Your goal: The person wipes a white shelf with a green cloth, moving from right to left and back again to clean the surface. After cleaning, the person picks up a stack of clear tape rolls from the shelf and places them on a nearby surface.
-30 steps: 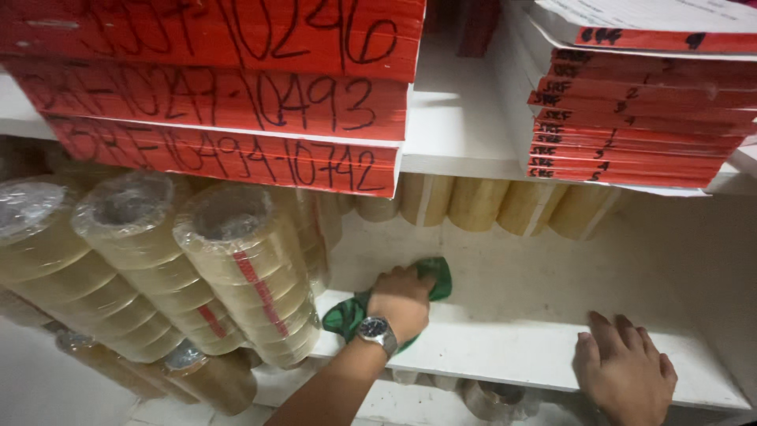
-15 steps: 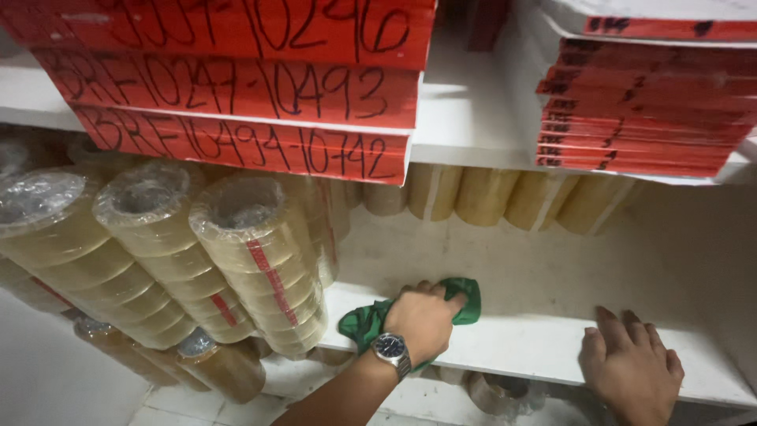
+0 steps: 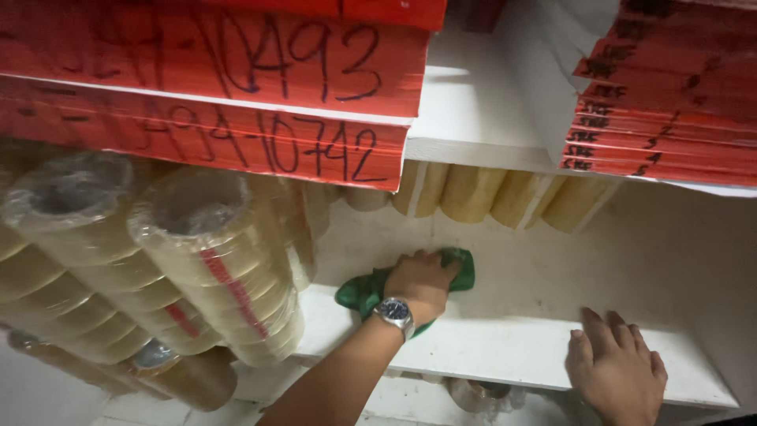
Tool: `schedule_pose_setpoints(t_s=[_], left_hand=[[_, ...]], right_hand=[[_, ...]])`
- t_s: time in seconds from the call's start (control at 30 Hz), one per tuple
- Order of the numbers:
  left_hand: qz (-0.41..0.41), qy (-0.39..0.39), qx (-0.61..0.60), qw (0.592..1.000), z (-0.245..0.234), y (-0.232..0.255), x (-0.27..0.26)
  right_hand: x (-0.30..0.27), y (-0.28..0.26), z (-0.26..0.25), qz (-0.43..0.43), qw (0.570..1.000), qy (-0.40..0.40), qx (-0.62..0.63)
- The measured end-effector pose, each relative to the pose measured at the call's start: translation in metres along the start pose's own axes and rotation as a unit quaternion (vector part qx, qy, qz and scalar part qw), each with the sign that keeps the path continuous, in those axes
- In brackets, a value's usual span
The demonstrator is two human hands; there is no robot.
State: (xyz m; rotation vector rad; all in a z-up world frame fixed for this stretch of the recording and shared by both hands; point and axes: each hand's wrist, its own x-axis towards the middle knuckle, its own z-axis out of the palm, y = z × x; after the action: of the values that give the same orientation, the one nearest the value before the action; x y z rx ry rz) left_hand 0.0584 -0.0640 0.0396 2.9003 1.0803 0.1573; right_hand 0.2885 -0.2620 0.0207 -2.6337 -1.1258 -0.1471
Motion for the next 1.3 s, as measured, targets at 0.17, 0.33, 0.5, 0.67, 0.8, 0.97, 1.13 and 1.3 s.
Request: schedule_pose_setpoints(t_s=[0.17, 0.33, 0.5, 0.67, 0.8, 0.97, 1.13, 1.3], left_hand=[[-0.009, 0.025, 0.005, 1.000, 0.005, -0.008, 0.030], [-0.021, 0.064, 0.008, 0.998, 0.016, -0.013, 0.051], [-0.016, 0.087, 0.017, 0.996, 0.017, -0.013, 0.054], [-0.029, 0.114, 0.043, 0.992, 0.031, -0.007, 0.055], [-0.028, 0.068, 0.017, 0.997, 0.023, -0.002, 0.040], [-0.024, 0.045, 0.019, 0.998, 0.023, 0.006, 0.021], [-0.001, 0.109, 0.024, 0.994, 0.021, 0.014, -0.008], [0.000, 0.116, 0.026, 0.993, 0.017, 0.023, -0.027]], right_hand=[[0.005, -0.006, -0.002, 0.033, 0.999, -0.036, 0.021], [0.006, -0.003, 0.002, 0.023, 0.999, -0.026, 0.012], [0.008, 0.008, 0.014, -0.012, 1.000, 0.021, 0.002], [0.007, 0.008, 0.012, -0.005, 1.000, 0.030, 0.001], [0.002, 0.005, 0.004, 0.026, 0.999, 0.010, 0.025], [0.001, 0.008, 0.001, 0.005, 1.000, 0.016, 0.012], [-0.009, 0.000, -0.012, 0.005, 0.999, 0.023, 0.034], [-0.011, -0.001, -0.020, 0.019, 0.999, -0.013, 0.027]])
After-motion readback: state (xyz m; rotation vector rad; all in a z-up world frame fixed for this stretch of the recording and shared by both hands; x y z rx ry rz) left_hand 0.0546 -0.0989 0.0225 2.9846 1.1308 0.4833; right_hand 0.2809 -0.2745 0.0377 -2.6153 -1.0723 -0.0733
